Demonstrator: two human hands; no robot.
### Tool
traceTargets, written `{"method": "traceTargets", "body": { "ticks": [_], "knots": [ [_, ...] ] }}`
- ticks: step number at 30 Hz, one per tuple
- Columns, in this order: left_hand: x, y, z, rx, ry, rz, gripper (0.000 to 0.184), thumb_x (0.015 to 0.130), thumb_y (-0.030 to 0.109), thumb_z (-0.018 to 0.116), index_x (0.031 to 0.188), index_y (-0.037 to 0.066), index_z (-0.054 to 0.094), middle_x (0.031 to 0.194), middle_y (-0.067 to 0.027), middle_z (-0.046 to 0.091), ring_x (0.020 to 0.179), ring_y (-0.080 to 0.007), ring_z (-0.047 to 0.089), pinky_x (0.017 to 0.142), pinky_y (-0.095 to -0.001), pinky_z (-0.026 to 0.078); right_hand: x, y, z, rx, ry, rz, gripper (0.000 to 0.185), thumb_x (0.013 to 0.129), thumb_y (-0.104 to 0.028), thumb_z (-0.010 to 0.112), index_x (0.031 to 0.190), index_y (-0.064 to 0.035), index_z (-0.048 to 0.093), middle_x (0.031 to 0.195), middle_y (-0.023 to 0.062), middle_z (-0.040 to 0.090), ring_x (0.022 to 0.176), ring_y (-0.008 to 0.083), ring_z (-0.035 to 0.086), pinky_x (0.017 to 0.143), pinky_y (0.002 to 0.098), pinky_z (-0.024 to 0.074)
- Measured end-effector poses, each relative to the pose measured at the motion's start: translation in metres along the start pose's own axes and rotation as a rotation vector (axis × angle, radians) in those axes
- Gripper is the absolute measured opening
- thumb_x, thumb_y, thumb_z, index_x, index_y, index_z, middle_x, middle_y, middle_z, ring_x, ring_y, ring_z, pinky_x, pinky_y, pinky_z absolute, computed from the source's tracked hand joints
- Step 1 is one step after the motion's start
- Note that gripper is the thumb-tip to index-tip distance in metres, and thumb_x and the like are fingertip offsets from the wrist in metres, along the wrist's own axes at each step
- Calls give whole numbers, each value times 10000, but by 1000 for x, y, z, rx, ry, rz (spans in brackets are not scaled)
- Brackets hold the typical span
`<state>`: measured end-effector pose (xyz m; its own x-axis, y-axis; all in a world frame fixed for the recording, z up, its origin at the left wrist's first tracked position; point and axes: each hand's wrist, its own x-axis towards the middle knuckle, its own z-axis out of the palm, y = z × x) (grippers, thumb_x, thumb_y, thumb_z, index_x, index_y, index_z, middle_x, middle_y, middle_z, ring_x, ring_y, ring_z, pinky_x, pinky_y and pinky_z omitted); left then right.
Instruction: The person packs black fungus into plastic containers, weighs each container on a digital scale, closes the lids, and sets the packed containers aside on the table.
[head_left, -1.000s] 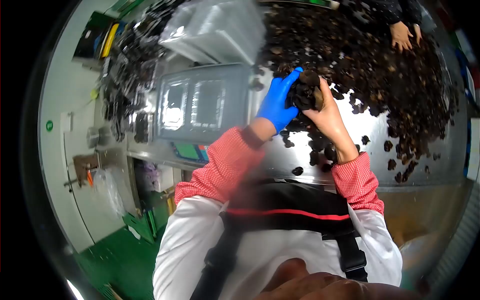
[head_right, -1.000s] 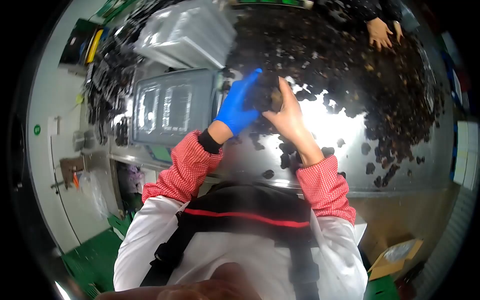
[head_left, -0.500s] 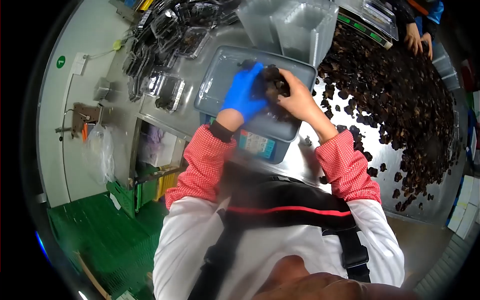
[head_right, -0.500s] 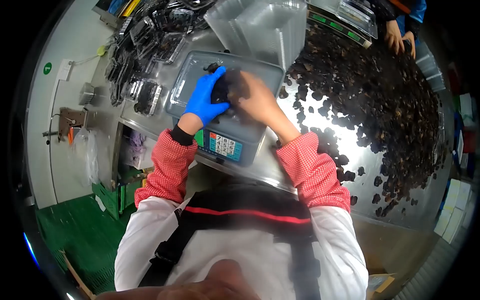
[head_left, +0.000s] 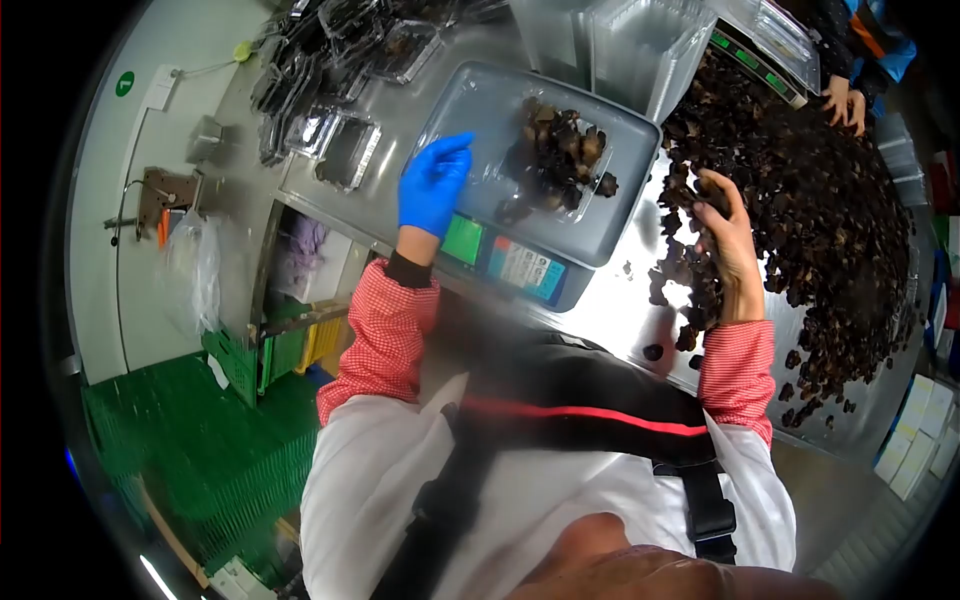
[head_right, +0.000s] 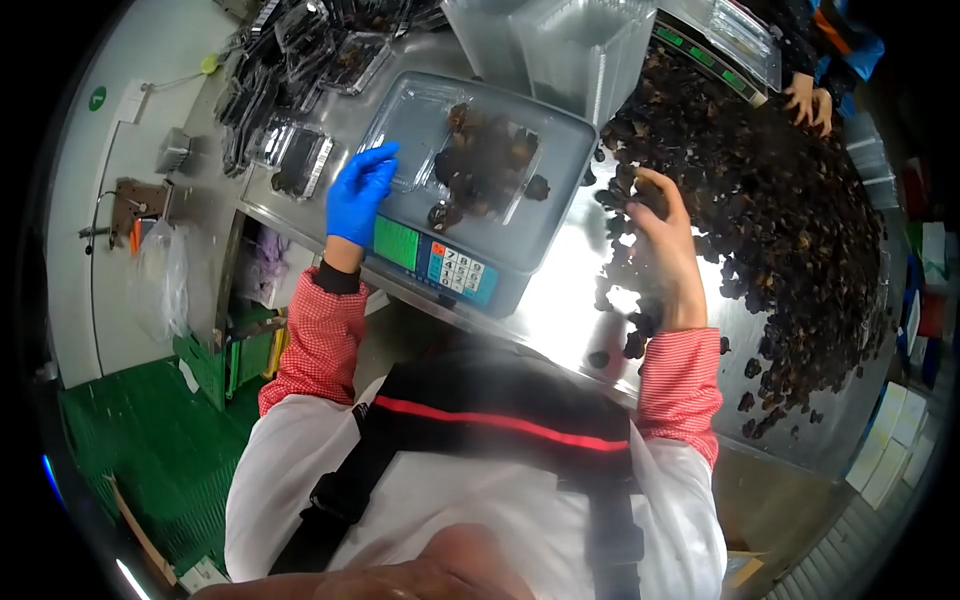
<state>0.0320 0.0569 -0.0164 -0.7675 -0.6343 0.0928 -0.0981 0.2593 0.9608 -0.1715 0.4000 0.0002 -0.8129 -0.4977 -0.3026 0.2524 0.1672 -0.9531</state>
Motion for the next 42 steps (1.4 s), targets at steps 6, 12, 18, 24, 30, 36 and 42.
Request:
{"method": "traceTargets", "body": {
  "ticks": [6, 12, 18, 24, 30, 36, 42],
  "knots": [
    [-22, 8, -26, -143, 160, -255, 214, 919, 101, 656, 1127, 66, 693, 997, -2, 693, 852, -67, 616, 711, -217, 486, 4, 49, -25, -1241, 154, -193, 682, 804, -297, 715, 1423, -167, 461, 1154, 214, 556, 907, 357, 653, 748, 397, 547],
    [-44, -24, -12, 336, -15, -166, 268, 914, 264, 676, 1108, 82, 709, 918, -46, 699, 769, -128, 644, 700, -259, 511, 17, 15, 47, -955, 59, -569, 503, 764, -272, 786, 1174, -28, 626, 1032, 184, 599, 904, 357, 608, 783, 405, 511],
    [-57, 0, 53, 820, -80, 93, 393, 868, 420, 687, 1090, 96, 702, 964, -139, 702, 854, -332, 675, 763, -397, 538, 40, 25, 96, -1255, 137, -821, 314, 709, -237, 799, 905, -60, 630, 867, 124, 580, 814, 323, 587, 697, 418, 506],
    [-60, 27, 43, 861, -261, 20, 257, 853, 338, 695, 936, 95, 693, 865, -139, 675, 760, -332, 651, 664, -397, 516, 24, -4, 80, -960, 33, -612, 198, 780, -182, 725, 919, -63, 647, 842, 103, 646, 846, 297, 629, 725, 408, 506],
    [-26, 70, 49, 517, -157, -45, 384, 819, 334, 766, 1089, 78, 671, 754, -76, 620, 661, -188, 594, 655, -326, 500, 31, -29, 104, -712, 79, -663, 455, 826, -217, 752, 1222, -53, 600, 799, 72, 557, 708, 195, 568, 681, 317, 484],
    [-14, 18, 45, 0, -24, -25, 252, 863, 167, 757, 1068, 72, 646, 861, -1, 657, 732, -70, 576, 654, -232, 484, 27, 29, 47, -633, 289, -307, 202, 893, -235, 650, 1037, -93, 653, 789, 86, 691, 699, 236, 670, 621, 354, 505],
    [-36, 24, 6, -164, 56, -407, 179, 973, 216, 598, 1012, 60, 677, 726, 13, 587, 596, -56, 494, 529, -191, 364, -28, 122, 27, -1349, 52, -320, 230, 864, -257, 671, 984, -78, 590, 852, 126, 658, 860, 326, 663, 691, 434, 532]
  ]
}}
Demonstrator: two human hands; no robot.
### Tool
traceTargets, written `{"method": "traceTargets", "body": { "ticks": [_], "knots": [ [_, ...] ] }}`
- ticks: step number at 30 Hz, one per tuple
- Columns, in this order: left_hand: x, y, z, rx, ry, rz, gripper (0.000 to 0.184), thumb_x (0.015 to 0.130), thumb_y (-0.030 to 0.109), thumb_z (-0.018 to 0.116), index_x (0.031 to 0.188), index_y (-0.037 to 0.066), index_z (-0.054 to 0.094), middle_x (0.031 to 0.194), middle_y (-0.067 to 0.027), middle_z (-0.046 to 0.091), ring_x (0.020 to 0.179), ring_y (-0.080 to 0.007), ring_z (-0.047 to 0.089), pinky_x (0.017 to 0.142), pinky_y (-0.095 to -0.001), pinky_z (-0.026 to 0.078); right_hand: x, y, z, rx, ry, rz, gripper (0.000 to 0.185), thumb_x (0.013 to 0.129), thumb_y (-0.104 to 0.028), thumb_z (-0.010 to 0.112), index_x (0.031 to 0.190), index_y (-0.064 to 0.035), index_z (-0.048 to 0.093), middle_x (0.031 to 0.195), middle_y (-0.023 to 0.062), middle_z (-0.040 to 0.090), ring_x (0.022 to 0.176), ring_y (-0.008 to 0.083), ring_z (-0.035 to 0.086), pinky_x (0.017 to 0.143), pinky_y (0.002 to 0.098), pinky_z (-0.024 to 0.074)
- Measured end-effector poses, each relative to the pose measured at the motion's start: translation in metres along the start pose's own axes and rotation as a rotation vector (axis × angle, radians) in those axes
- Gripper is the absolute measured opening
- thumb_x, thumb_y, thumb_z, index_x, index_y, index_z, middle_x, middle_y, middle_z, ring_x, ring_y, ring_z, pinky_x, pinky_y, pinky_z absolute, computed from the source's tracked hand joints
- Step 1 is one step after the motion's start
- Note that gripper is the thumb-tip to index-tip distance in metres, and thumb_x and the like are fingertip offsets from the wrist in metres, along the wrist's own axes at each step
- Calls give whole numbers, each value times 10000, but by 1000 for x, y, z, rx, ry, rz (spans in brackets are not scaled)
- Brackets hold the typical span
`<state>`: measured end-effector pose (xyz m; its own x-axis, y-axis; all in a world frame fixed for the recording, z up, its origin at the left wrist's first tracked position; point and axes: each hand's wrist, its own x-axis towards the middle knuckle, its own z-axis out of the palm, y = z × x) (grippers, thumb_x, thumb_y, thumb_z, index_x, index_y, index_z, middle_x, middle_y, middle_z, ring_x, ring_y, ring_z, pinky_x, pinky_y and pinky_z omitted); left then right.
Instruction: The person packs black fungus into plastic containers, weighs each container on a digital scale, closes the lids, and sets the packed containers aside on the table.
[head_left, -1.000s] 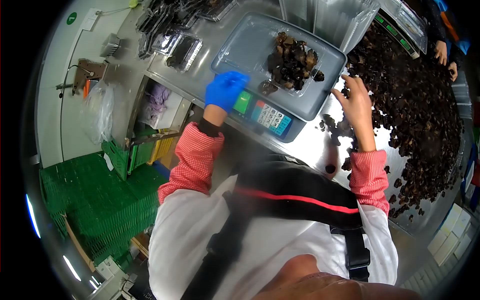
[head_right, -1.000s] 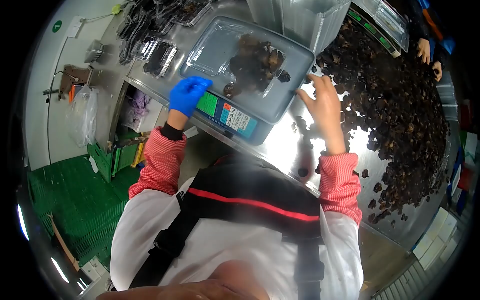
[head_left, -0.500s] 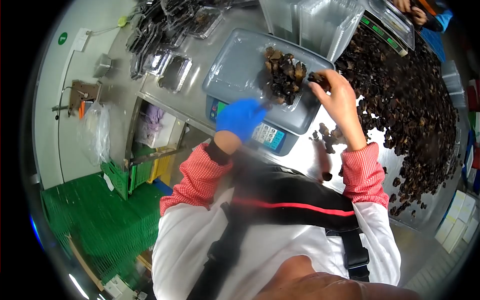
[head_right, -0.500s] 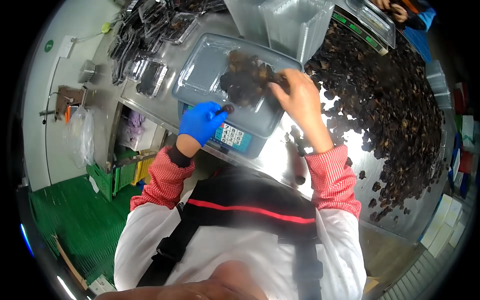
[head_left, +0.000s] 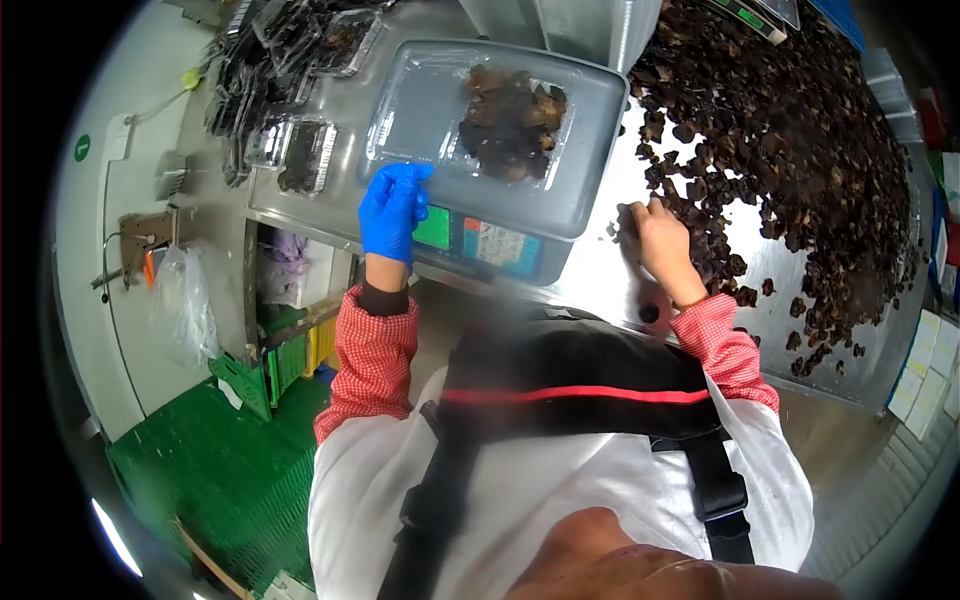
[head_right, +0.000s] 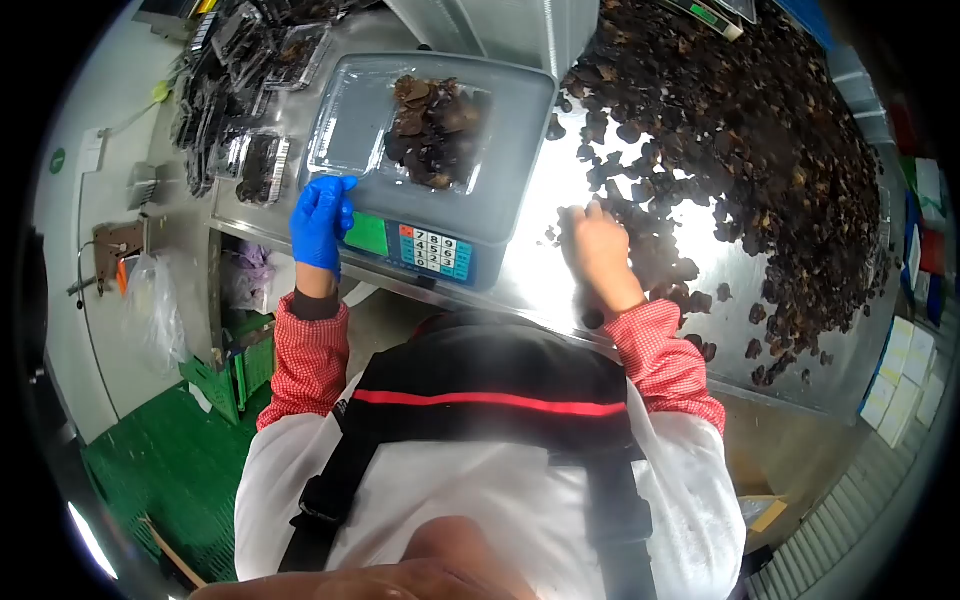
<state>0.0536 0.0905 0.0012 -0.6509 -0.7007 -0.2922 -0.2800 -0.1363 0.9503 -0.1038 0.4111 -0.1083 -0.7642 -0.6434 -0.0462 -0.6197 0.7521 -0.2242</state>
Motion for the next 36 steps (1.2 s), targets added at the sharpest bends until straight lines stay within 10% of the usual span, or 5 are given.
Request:
{"method": "traceTargets", "body": {
  "ticks": [7, 14, 21, 28, 36],
  "knots": [
    [1, 2, -39, -442, 51, -127, 273, 969, 289, 584, 1075, 62, 693, 792, -3, 592, 716, -89, 544, 658, -232, 431, 40, -24, -77, 543, 99, 105, 207, 866, -127, 646, 1066, -79, 626, 917, 137, 705, 781, 297, 692, 661, 364, 533],
    [12, -14, -29, -825, -111, -385, 771, 974, 431, 562, 1513, 25, 190, 1411, -309, 425, 1304, -431, 463, 1098, -481, 407, 114, -95, -116, 858, 171, -178, 456, 848, -190, 718, 1260, -52, 579, 921, 107, 686, 820, 230, 691, 750, 317, 537],
    [46, -5, -11, -842, 90, -336, 873, 943, 577, 532, 1545, 129, 87, 1485, -240, 333, 1312, -423, 429, 1101, -547, 345, 141, -63, -97, 1112, 179, 30, 320, 959, -159, 592, 1243, -13, 601, 822, 67, 646, 632, 100, 608, 567, 257, 511],
    [45, -5, 1, -523, 79, 74, 609, 987, 588, 431, 1303, 92, 588, 1026, -43, 597, 1028, -168, 550, 1015, -430, 408, 138, -57, -80, 766, 185, 12, 266, 931, -231, 616, 1102, -33, 663, 802, 118, 676, 745, 203, 655, 710, 336, 509],
    [-17, 0, 82, 935, 77, 1107, 308, 764, 114, 745, 1067, 103, 690, 1013, -117, 602, 943, -257, 600, 811, -389, 484, 177, -57, -55, 612, 253, -88, 428, 1021, -395, 408, 1166, -45, 606, 1015, 210, 680, 1025, 425, 619, 895, 445, 482]
  ]
}}
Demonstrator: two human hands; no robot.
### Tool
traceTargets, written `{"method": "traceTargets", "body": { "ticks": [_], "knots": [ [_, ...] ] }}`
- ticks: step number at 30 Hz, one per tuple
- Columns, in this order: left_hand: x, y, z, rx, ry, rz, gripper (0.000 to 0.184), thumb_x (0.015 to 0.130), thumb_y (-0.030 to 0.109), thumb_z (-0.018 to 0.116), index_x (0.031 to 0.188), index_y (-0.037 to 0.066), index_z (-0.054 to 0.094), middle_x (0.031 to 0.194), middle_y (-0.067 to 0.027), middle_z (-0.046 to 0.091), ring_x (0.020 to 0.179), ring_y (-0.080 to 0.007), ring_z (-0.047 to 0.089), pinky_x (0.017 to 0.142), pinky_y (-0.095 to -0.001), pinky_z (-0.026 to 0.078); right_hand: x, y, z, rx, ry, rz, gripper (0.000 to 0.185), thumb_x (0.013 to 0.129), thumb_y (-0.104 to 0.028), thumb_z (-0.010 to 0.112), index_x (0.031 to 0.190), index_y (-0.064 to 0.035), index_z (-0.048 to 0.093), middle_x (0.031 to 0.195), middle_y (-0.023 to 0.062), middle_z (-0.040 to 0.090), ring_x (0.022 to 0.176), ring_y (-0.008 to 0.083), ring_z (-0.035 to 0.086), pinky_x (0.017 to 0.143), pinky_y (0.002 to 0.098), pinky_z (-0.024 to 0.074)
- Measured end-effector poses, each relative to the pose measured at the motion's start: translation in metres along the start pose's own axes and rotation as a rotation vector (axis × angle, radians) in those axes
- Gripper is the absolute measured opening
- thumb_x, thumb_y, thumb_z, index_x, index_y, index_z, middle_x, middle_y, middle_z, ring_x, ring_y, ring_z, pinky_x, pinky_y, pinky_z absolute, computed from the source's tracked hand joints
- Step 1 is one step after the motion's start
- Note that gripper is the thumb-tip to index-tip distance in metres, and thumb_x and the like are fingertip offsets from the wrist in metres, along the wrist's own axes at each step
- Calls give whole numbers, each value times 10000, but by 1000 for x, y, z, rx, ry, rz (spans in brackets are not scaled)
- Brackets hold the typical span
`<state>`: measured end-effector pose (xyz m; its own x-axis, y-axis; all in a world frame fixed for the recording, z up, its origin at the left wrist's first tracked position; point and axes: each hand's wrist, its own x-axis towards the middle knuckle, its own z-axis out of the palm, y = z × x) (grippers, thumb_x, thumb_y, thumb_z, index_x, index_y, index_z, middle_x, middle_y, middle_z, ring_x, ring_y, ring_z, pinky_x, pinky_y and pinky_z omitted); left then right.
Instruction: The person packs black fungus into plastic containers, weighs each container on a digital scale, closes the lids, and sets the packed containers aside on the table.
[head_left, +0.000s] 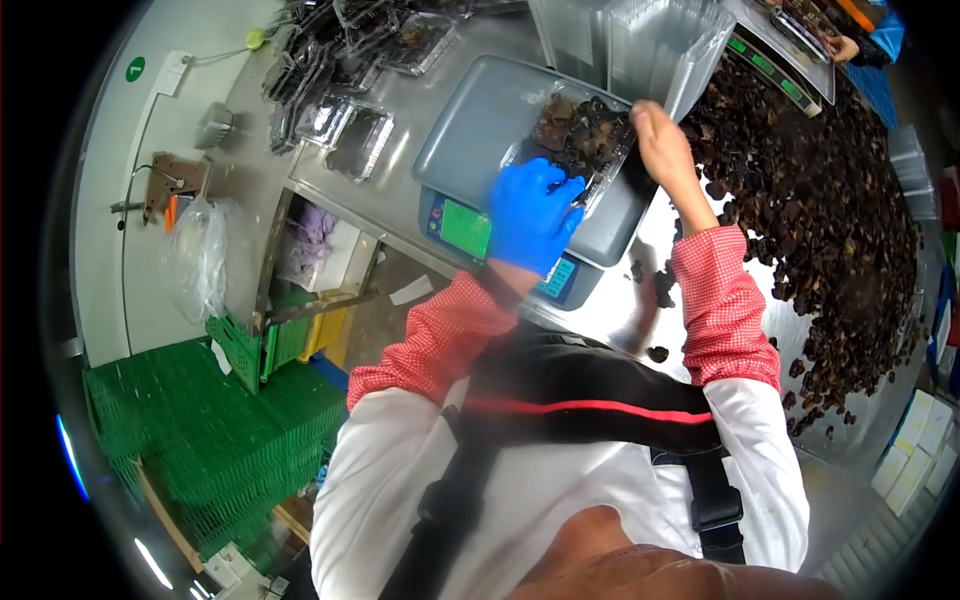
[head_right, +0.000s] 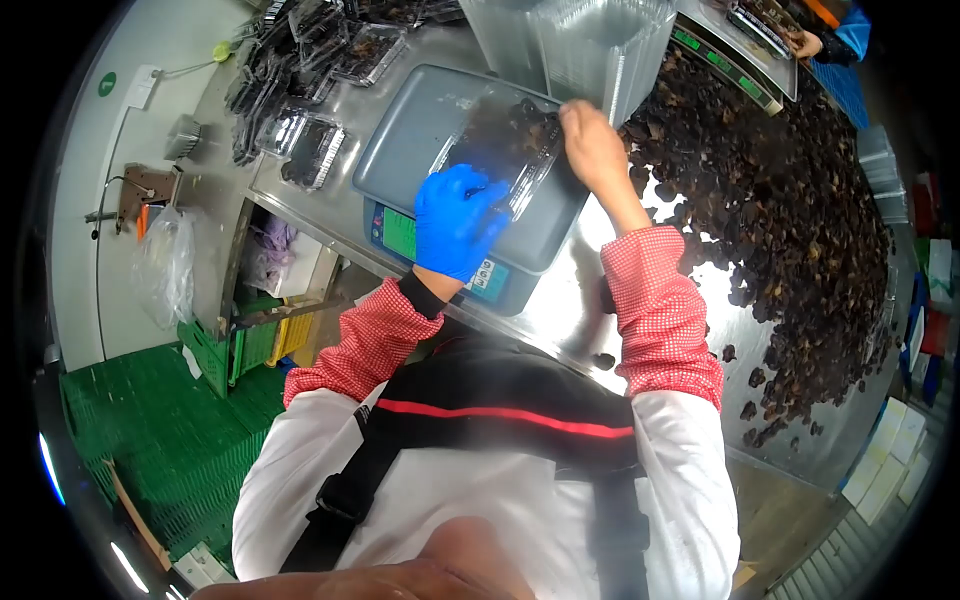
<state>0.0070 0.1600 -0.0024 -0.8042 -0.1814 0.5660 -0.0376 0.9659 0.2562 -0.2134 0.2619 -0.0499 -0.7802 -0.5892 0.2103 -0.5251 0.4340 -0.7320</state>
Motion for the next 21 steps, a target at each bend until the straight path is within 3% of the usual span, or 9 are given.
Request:
{"method": "traceTargets", "body": {
  "ticks": [1, 3, 6, 7, 9, 12, 14, 17, 21],
  "knots": [
    [-1, -2, 0, -51, -16, -58, 299, 772, 125, 747, 1062, 99, 680, 1006, -107, 602, 938, -245, 602, 789, -385, 488, -1, -12, -5, -71, -140, 129, 358, 1007, -331, 440, 1113, -33, 608, 1020, 212, 679, 1037, 426, 615, 891, 453, 475],
    [-8, -12, 1, -156, -47, -174, 285, 788, 146, 750, 1053, 90, 659, 993, -86, 601, 927, -222, 606, 745, -376, 496, -5, 9, 4, 114, -65, 80, 287, 974, -263, 479, 1022, -7, 599, 859, 184, 690, 818, 358, 677, 734, 426, 510],
    [-30, -32, 17, -230, 87, -523, 307, 809, 158, 757, 1070, 70, 619, 920, -61, 626, 862, -191, 626, 693, -335, 512, -14, -7, -14, 332, -255, 335, 234, 937, -221, 509, 935, 3, 580, 695, 109, 637, 594, 213, 625, 562, 349, 482],
    [-25, -38, 13, -429, -81, -780, 300, 823, 154, 746, 1073, 61, 609, 910, -60, 640, 850, -187, 633, 679, -322, 514, -16, -12, -17, 339, -287, 329, 243, 933, -237, 522, 913, -2, 578, 632, 45, 573, 525, 116, 542, 491, 278, 435],
    [-11, -53, -2, -829, -412, -1276, 286, 851, 147, 724, 1080, 45, 587, 889, -58, 666, 825, -179, 649, 650, -295, 519, -16, -13, -16, 333, -347, 365, 202, 958, -245, 501, 905, -57, 555, 651, 2, 533, 492, 84, 478, 425, 239, 360],
    [-23, -76, 3, -1210, -506, -1250, 225, 912, 191, 621, 1091, 53, 627, 919, -49, 705, 847, -159, 668, 608, -248, 489, -13, -6, -11, 476, -372, 445, 224, 921, -256, 553, 833, -51, 564, 662, -11, 503, 533, 100, 486, 459, 260, 368],
    [-23, -86, 9, -1323, -514, -1258, 213, 932, 234, 576, 1049, 92, 682, 935, -13, 714, 825, -105, 648, 557, -207, 405, -16, -4, -6, 620, -346, 424, 239, 947, -249, 544, 761, -104, 501, 609, -51, 427, 489, 64, 388, 426, 241, 282],
    [-25, -95, 12, -1400, -359, -1211, 181, 925, 229, 581, 965, 107, 709, 945, -1, 717, 795, -68, 617, 538, -205, 359, -18, -17, 2, 789, -267, 431, 247, 975, -215, 524, 750, -135, 463, 583, -73, 394, 459, 41, 327, 402, 221, 236],
    [-18, -107, -14, -1530, 20, -1265, 169, 870, 216, 628, 849, 71, 713, 657, 9, 517, 521, -70, 416, 459, -220, 309, -6, -62, 3, 806, -396, 392, 229, 997, -263, 538, 815, -130, 494, 646, -61, 403, 478, 34, 340, 407, 201, 242]
  ]
}}
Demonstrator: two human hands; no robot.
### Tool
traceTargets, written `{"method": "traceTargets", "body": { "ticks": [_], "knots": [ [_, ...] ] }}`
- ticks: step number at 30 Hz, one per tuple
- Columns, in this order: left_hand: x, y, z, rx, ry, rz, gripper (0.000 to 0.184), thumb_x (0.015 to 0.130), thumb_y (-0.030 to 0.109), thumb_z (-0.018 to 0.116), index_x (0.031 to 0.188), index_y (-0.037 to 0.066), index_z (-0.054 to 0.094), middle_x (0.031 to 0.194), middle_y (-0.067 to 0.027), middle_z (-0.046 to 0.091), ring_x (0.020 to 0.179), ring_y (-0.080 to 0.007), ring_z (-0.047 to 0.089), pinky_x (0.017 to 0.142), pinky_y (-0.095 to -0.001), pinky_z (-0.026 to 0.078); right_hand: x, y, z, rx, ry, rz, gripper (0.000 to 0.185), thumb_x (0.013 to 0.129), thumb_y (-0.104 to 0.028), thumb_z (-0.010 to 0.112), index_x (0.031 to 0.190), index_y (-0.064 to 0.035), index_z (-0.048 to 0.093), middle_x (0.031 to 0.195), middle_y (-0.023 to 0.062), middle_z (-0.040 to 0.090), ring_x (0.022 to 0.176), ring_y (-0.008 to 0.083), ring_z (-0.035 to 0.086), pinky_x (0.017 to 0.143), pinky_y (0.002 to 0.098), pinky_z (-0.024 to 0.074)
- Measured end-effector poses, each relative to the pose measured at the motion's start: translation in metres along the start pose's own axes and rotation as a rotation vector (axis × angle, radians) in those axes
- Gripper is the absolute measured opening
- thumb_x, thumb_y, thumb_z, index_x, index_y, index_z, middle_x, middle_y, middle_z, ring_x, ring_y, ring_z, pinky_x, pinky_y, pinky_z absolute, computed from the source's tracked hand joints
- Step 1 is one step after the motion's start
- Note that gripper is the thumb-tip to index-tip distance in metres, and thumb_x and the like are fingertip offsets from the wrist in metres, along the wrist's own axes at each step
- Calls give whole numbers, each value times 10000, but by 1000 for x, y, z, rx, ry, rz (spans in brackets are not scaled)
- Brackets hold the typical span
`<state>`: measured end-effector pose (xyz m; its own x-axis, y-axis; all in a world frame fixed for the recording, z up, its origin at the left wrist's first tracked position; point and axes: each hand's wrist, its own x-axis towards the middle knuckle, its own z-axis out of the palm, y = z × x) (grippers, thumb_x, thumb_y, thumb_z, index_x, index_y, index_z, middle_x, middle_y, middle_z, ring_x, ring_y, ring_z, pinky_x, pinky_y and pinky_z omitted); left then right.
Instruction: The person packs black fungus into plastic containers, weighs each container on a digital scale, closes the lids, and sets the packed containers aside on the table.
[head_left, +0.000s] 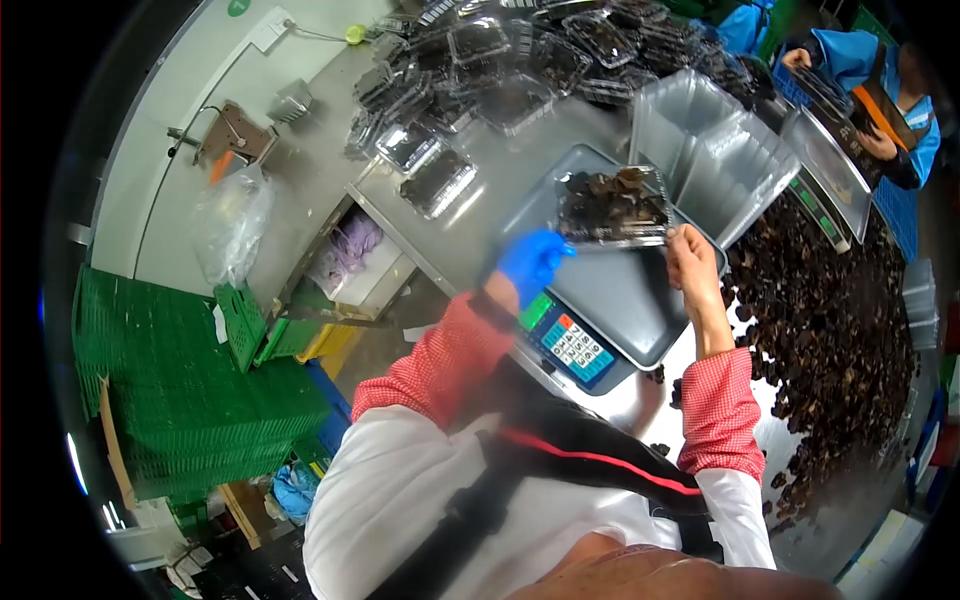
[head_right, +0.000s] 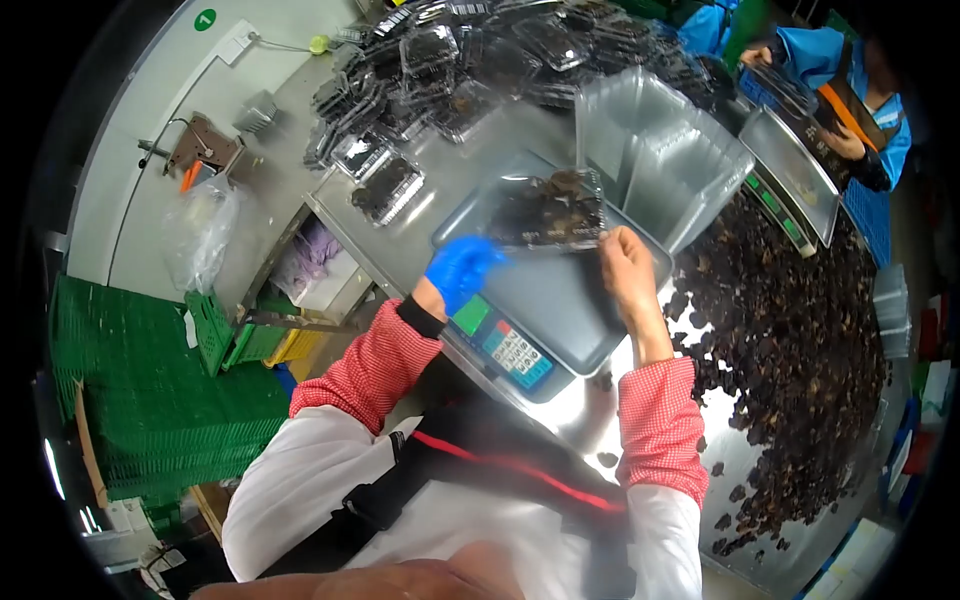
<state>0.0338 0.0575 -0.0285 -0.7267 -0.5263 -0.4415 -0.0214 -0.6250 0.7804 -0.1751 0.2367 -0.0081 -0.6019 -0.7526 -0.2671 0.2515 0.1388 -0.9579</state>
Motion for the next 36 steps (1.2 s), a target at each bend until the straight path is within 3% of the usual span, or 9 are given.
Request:
{"method": "traceTargets", "body": {
  "ticks": [2, 5, 8, 12, 16, 20, 24, 30, 36],
  "knots": [
    [2, 44, -20, 60, -9, 103, 151, 886, 191, 613, 869, 62, 690, 657, 16, 513, 534, -60, 432, 468, -202, 324, 8, -16, 11, -228, -88, -140, 253, 993, -311, 573, 1047, -64, 578, 706, 1, 538, 559, 113, 501, 490, 262, 407],
    [31, 93, -59, 170, 78, 379, 154, 926, 172, 583, 888, 49, 668, 633, 50, 487, 487, -35, 398, 424, -179, 295, 12, -57, 7, -832, 257, -439, 447, 941, -361, 613, 1219, -14, 568, 955, 160, 657, 890, 339, 633, 806, 409, 493],
    [79, 163, -103, -167, 130, 341, 169, 958, 198, 568, 961, 51, 652, 676, 43, 550, 496, -37, 421, 416, -175, 302, 23, -87, -20, -1471, 618, -796, 453, 842, -293, 715, 1199, -47, 585, 1014, 134, 603, 942, 302, 580, 808, 403, 474],
    [144, 218, -128, -144, 55, 320, 528, 975, 509, 531, 1264, 68, 552, 1131, -86, 680, 672, -84, 547, 511, -200, 391, 46, -80, -67, -1804, 598, -601, 318, 829, -313, 710, 1016, -67, 633, 970, 104, 622, 921, 289, 593, 806, 407, 462],
    [122, 171, -56, 76, -72, 221, 579, 965, 578, 489, 1291, 103, 546, 1170, -70, 673, 767, -106, 573, 598, -255, 452, 44, -91, -78, -1584, 362, -725, 189, 849, -254, 679, 823, -68, 665, 791, 87, 656, 804, 299, 628, 796, 394, 437],
    [61, 100, -5, 302, -187, -57, 468, 981, 436, 518, 1359, 161, 548, 1150, -23, 662, 847, -107, 572, 691, -245, 450, 48, -111, -87, -1300, 212, -413, 225, 869, -229, 665, 892, -14, 724, 828, 178, 683, 792, 350, 663, 746, 395, 494],
    [21, 47, 7, 292, -394, -142, 445, 978, 404, 541, 1350, 163, 566, 1129, -23, 657, 894, -114, 582, 751, -241, 456, 58, -108, -101, -1259, 226, -442, 275, 904, -263, 621, 918, -1, 705, 847, 219, 667, 794, 383, 653, 716, 401, 511],
    [-21, 13, 30, 398, -505, -63, 451, 1003, 362, 515, 1370, 100, 536, 1106, -53, 645, 871, -121, 601, 762, -255, 484, 14, -97, -43, -1322, 531, -1170, 92, 770, -62, 646, 803, -68, 560, 774, 109, 549, 757, 312, 534, 716, 409, 428],
    [-68, 4, 90, 527, -800, -69, 404, 1004, 295, 531, 1325, 51, 569, 1150, -66, 653, 867, -112, 599, 758, -249, 487, -33, 22, 17, -1214, 362, -1272, 154, 637, -116, 626, 747, -64, 532, 709, 99, 488, 738, 298, 540, 783, 439, 485]
  ]
}}
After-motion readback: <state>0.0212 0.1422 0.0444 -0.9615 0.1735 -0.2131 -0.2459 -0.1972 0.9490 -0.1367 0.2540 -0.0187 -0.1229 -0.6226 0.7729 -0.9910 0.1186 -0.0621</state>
